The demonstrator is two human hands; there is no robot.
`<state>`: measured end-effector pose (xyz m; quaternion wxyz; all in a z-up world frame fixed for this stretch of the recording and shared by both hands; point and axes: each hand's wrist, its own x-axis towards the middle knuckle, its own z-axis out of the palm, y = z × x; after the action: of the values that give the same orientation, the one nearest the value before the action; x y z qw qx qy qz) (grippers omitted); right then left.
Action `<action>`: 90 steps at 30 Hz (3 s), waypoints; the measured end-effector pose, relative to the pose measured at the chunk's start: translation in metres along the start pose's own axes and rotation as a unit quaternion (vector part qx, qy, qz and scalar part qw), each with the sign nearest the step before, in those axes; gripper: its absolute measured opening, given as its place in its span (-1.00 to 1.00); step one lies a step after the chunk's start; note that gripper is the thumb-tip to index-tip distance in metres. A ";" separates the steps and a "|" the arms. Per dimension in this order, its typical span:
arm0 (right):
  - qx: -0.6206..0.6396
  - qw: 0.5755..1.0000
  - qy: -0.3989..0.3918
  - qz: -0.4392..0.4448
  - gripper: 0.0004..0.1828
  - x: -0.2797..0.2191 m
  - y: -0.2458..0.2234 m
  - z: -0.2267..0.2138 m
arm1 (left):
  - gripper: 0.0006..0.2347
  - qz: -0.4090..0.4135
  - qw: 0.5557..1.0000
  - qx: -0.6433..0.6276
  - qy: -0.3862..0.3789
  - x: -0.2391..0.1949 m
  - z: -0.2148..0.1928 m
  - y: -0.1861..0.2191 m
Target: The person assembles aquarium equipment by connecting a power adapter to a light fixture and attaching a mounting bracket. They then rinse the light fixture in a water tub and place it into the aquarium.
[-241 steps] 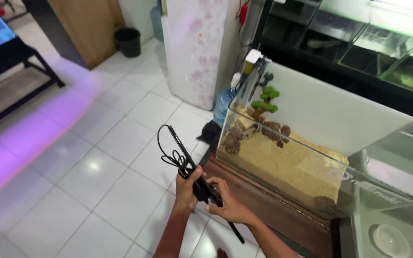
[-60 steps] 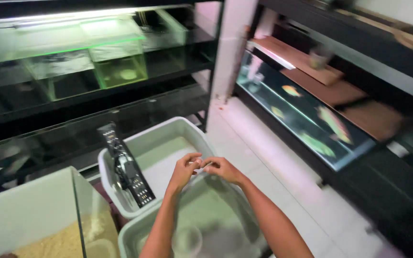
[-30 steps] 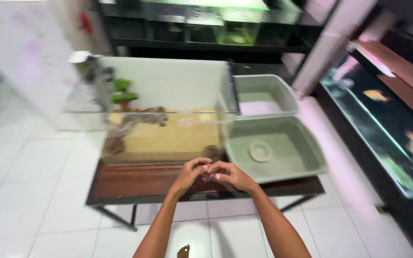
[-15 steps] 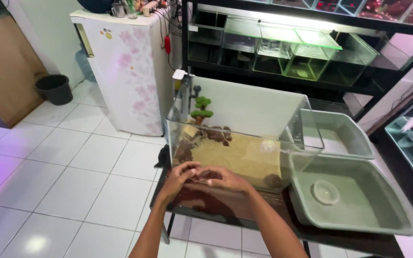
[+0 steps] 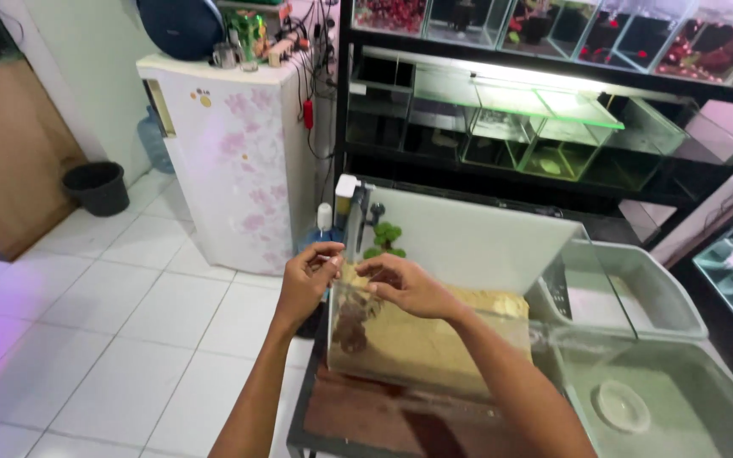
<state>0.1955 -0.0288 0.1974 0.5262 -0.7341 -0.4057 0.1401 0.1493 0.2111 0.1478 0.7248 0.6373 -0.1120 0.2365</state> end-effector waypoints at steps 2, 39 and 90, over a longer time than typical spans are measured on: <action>-0.053 0.999 0.007 -0.013 -0.53 0.031 0.010 -0.029 | -0.79 0.028 0.999 0.016 0.018 0.031 -0.009 -0.009; -0.235 0.972 0.009 0.022 -0.25 0.206 0.087 -0.114 | -0.07 -0.126 0.982 -0.061 -0.128 0.214 -0.041 -0.170; 0.003 0.972 0.180 -0.151 0.00 -0.065 -0.105 0.008 | -0.25 -0.009 0.996 -0.072 -0.048 -0.039 0.065 0.153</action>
<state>0.1019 -0.0596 0.2726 0.6081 -0.6755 -0.4105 -0.0739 0.0502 0.1519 0.2739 0.7646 0.5952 -0.1576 0.1904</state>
